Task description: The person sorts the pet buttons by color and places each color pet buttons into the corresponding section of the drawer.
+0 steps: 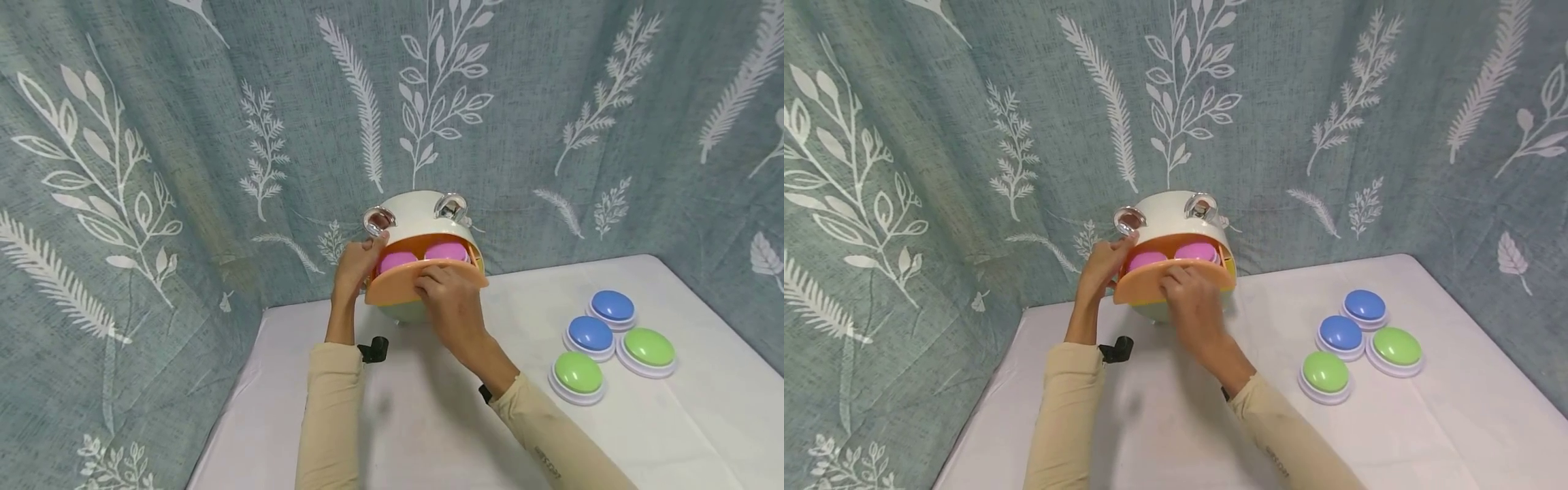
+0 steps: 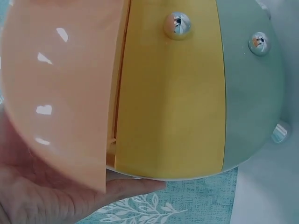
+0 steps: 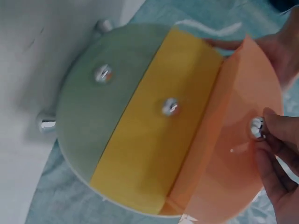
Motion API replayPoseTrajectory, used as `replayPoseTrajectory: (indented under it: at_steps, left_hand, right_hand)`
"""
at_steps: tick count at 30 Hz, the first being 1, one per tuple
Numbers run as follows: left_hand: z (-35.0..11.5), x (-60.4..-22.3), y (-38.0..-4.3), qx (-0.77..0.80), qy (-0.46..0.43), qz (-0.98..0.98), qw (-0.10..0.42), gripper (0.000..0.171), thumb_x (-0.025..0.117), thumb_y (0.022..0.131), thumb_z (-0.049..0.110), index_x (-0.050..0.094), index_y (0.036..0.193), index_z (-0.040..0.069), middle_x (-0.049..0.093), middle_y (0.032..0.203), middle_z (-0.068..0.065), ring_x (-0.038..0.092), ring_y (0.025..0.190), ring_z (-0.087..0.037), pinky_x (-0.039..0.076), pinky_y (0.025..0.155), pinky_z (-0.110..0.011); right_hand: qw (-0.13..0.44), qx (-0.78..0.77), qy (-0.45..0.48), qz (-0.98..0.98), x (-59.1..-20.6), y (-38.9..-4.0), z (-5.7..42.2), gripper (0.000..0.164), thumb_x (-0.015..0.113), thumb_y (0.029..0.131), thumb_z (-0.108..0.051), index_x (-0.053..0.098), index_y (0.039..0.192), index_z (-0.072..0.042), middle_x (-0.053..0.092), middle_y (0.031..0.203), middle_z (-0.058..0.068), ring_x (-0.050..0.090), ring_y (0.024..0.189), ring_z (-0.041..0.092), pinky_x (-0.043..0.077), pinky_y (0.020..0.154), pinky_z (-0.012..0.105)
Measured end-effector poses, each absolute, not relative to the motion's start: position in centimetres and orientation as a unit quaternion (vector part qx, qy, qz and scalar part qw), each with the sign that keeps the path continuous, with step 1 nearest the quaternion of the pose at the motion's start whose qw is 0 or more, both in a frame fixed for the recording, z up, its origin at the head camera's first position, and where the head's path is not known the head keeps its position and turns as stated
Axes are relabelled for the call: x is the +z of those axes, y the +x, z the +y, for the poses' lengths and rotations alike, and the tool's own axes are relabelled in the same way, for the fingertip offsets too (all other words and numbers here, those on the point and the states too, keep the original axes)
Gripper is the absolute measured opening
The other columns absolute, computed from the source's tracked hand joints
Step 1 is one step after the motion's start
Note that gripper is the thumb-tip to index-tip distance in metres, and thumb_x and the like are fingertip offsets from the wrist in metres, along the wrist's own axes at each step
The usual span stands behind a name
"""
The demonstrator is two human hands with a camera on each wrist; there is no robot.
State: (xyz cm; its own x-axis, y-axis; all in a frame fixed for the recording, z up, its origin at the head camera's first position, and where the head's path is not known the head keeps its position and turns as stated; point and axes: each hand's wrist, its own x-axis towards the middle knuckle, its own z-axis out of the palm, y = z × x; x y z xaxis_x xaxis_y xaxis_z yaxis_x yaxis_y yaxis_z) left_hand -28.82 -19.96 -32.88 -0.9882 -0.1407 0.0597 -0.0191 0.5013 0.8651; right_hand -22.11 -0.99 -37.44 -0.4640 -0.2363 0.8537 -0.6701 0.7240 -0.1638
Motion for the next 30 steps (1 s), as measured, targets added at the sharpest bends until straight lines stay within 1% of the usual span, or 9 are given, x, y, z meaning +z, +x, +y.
replayPoseTrajectory:
  at_steps: [3, 7, 11, 15, 18, 20, 22, 25, 30]
  left_hand:
    - [-20.1, -32.7, -28.7, -0.492, 0.062, -0.867, 0.053, 0.054, 0.056, 0.102, 0.057, 0.048, 0.066, 0.017, 0.041, 0.065, 0.004, 0.044, 0.061, -0.016, 0.042, 0.052, -0.029]
    - [-20.0, -32.7, -28.5, -0.504, 0.083, -0.859, 0.036, 0.049, 0.058, 0.100, 0.059, 0.059, 0.072, 0.018, 0.059, 0.086, -0.001, 0.062, 0.085, -0.023, 0.062, 0.071, -0.052]
    - [-19.9, -32.8, -28.5, -0.521, 0.073, -0.850, 0.043, 0.054, 0.059, 0.100, 0.056, 0.044, 0.062, 0.021, 0.047, 0.076, 0.003, 0.058, 0.081, -0.021, 0.061, 0.075, -0.058]
    - [-20.1, -32.9, -28.7, -0.501, 0.058, -0.861, 0.062, 0.061, 0.058, 0.101, 0.057, 0.033, 0.057, 0.023, 0.032, 0.063, 0.009, 0.041, 0.063, -0.012, 0.048, 0.059, -0.034]
    - [-20.5, -33.0, -28.9, -0.489, 0.036, -0.870, 0.060, 0.062, 0.063, 0.099, 0.056, 0.032, 0.063, 0.017, 0.024, 0.064, 0.004, 0.027, 0.056, -0.011, 0.030, 0.055, -0.028]
    - [-20.6, -33.2, -29.0, -0.484, 0.016, -0.873, 0.052, 0.053, 0.070, 0.097, 0.051, 0.055, 0.069, 0.009, 0.040, 0.067, 0.001, 0.031, 0.057, -0.010, 0.030, 0.056, -0.026]
    - [-20.7, -33.3, -29.1, -0.481, 0.004, -0.876, 0.042, 0.047, 0.076, 0.095, 0.045, 0.070, 0.092, -0.001, 0.050, 0.076, -0.005, 0.038, 0.060, -0.011, 0.033, 0.056, -0.026]
    - [-20.7, -33.4, -28.9, -0.461, 0.004, -0.886, 0.044, 0.051, 0.080, 0.092, 0.040, 0.073, 0.120, -0.003, 0.061, 0.086, -0.008, 0.048, 0.064, -0.014, 0.039, 0.058, -0.025]
    - [-20.3, -33.3, -28.5, -0.443, 0.012, -0.895, 0.054, 0.045, 0.081, 0.091, 0.039, 0.073, 0.113, 0.000, 0.063, 0.087, -0.009, 0.051, 0.067, -0.016, 0.041, 0.058, -0.025]
  right_hand:
    - [0.427, 0.248, 0.271, -0.826, -37.4, -24.0, -1.2, 0.015, 0.086, 0.084, -0.009, 0.084, 0.099, -0.008, 0.079, 0.100, 0.004, 0.074, 0.093, 0.024, 0.062, 0.084, 0.035]
    - [0.422, 0.245, 0.260, -0.833, -37.7, -26.4, -1.5, 0.012, 0.083, 0.088, -0.009, 0.083, 0.100, -0.007, 0.078, 0.101, 0.004, 0.074, 0.092, 0.023, 0.061, 0.077, 0.034]
    - [0.425, 0.249, 0.255, -0.833, -37.9, -27.9, -1.7, 0.012, 0.084, 0.087, -0.008, 0.083, 0.098, -0.008, 0.077, 0.100, 0.002, 0.073, 0.090, 0.023, 0.060, 0.074, 0.034]
    - [0.427, 0.260, 0.265, -0.825, -37.8, -28.5, -1.7, 0.012, 0.084, 0.087, -0.011, 0.083, 0.098, -0.008, 0.076, 0.100, 0.002, 0.073, 0.090, 0.023, 0.061, 0.075, 0.034]
    - [0.419, 0.278, 0.276, -0.819, -37.5, -28.9, -1.4, 0.012, 0.083, 0.088, -0.014, 0.083, 0.099, -0.008, 0.078, 0.101, 0.003, 0.074, 0.096, 0.023, 0.061, 0.082, 0.036]
    - [0.409, 0.290, 0.288, -0.816, -37.5, -29.0, -1.0, 0.013, 0.083, 0.088, -0.013, 0.082, 0.099, -0.006, 0.079, 0.103, 0.005, 0.074, 0.101, 0.024, 0.061, 0.088, 0.037]
    - [0.398, 0.304, 0.304, -0.810, -37.7, -28.9, -0.4, 0.014, 0.083, 0.088, -0.009, 0.081, 0.101, -0.005, 0.080, 0.107, 0.007, 0.074, 0.108, 0.026, 0.060, 0.094, 0.039]
    - [0.379, 0.339, 0.316, -0.801, -38.3, -28.3, 0.3, 0.022, 0.080, 0.089, 0.000, 0.078, 0.111, -0.001, 0.076, 0.118, 0.014, 0.073, 0.112, 0.029, 0.060, 0.095, 0.041]
    - [0.365, 0.401, 0.241, -0.805, -40.6, -26.8, 0.2, 0.022, 0.075, 0.088, 0.006, 0.076, 0.110, 0.004, 0.070, 0.116, 0.018, 0.076, 0.093, 0.030, 0.063, 0.078, 0.037]
